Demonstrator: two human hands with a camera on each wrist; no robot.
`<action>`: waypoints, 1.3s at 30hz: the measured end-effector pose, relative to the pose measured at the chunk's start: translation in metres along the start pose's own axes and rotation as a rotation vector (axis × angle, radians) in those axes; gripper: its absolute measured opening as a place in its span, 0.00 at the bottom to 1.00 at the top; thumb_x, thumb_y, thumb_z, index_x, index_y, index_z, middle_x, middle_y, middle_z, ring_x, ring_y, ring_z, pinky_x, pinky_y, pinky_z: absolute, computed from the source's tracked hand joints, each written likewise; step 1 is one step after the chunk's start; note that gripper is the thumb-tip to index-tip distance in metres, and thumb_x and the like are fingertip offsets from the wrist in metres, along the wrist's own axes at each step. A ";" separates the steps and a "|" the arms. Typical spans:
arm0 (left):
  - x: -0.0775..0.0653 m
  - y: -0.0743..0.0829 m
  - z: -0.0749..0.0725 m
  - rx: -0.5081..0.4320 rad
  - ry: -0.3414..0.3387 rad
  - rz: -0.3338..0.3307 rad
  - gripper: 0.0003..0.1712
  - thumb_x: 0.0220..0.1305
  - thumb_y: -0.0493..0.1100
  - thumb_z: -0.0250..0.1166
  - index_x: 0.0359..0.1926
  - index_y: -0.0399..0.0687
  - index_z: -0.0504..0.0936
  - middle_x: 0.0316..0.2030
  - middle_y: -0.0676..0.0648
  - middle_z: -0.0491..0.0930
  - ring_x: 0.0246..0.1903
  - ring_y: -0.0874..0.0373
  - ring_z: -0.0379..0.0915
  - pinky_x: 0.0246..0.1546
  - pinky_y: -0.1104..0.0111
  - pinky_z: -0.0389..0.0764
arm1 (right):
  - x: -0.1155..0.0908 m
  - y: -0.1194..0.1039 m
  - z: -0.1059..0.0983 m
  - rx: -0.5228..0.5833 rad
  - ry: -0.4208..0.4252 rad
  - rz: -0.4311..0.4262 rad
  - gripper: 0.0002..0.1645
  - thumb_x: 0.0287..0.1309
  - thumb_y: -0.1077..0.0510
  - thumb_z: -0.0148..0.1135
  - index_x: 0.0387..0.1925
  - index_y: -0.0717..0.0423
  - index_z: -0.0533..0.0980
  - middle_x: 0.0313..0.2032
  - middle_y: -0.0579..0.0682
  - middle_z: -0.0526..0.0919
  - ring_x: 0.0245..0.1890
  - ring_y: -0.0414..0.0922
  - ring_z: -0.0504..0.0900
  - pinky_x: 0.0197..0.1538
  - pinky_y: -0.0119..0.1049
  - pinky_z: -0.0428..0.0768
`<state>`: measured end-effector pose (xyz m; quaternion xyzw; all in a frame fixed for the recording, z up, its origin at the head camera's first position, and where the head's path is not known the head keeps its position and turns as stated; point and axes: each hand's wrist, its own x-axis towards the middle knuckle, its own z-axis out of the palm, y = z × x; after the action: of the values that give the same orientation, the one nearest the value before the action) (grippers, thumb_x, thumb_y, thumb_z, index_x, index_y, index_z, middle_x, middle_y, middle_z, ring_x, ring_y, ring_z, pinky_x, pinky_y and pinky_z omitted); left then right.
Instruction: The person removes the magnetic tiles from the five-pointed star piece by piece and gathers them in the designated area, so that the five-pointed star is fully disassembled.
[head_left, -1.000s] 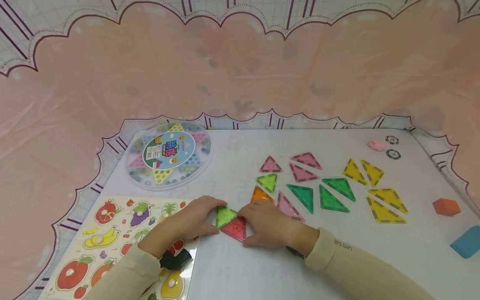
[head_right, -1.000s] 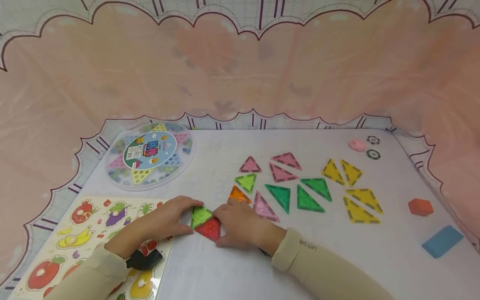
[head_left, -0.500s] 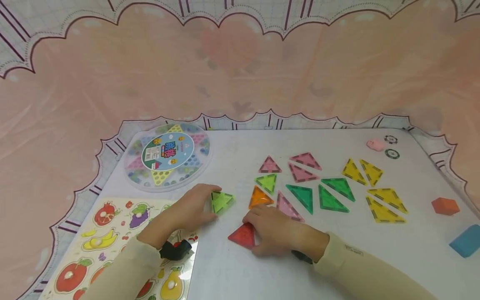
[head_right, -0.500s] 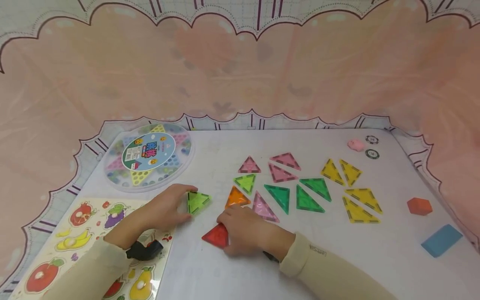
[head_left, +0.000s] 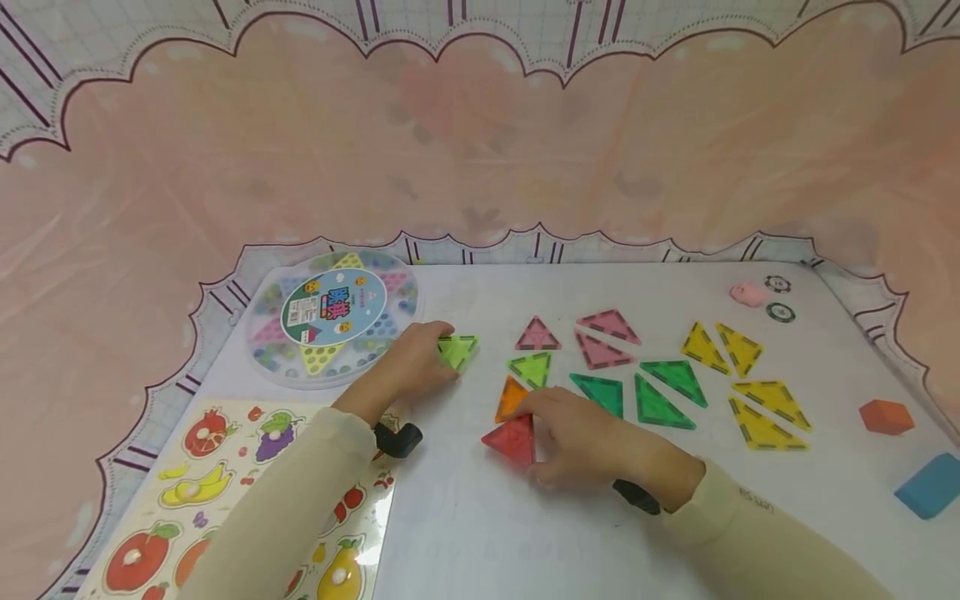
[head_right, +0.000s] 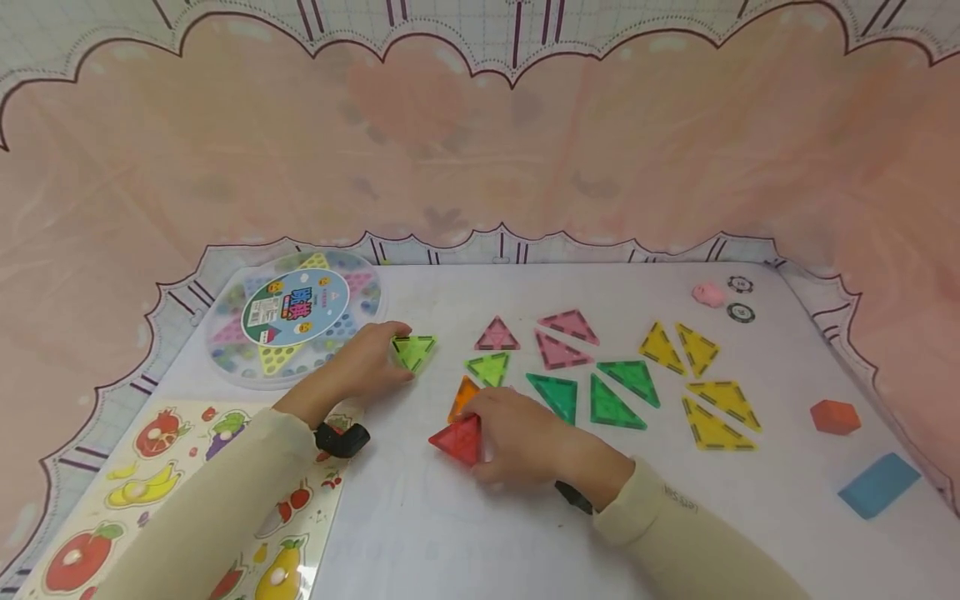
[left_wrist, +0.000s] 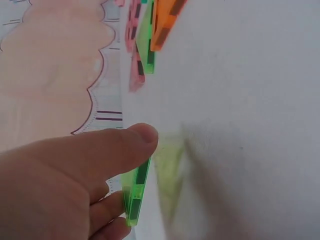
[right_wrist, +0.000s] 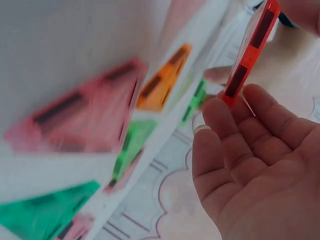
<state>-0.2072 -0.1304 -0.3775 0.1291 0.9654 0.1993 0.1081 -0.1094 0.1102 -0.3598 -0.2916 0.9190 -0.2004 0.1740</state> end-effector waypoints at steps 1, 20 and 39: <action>0.005 0.001 0.001 0.001 -0.006 -0.018 0.39 0.47 0.50 0.68 0.60 0.47 0.65 0.50 0.46 0.68 0.45 0.53 0.61 0.48 0.59 0.65 | -0.001 0.002 -0.002 0.011 0.017 0.001 0.37 0.40 0.46 0.68 0.55 0.46 0.66 0.49 0.41 0.68 0.45 0.39 0.66 0.43 0.36 0.74; 0.057 0.000 0.016 -0.066 0.035 -0.034 0.33 0.52 0.51 0.66 0.57 0.43 0.68 0.50 0.44 0.71 0.46 0.51 0.64 0.53 0.60 0.62 | -0.003 0.013 -0.002 0.034 0.060 0.007 0.36 0.42 0.46 0.68 0.54 0.48 0.66 0.42 0.40 0.68 0.36 0.37 0.68 0.37 0.30 0.72; 0.073 0.005 0.022 -0.155 0.037 0.036 0.19 0.59 0.41 0.60 0.52 0.48 0.72 0.50 0.48 0.73 0.51 0.54 0.65 0.55 0.61 0.62 | 0.015 0.012 -0.010 -0.018 0.103 -0.010 0.33 0.43 0.47 0.67 0.52 0.50 0.67 0.49 0.43 0.69 0.42 0.38 0.66 0.41 0.30 0.72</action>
<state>-0.2695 -0.0963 -0.4066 0.1339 0.9464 0.2778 0.0962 -0.1309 0.1132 -0.3595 -0.2872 0.9270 -0.2076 0.1226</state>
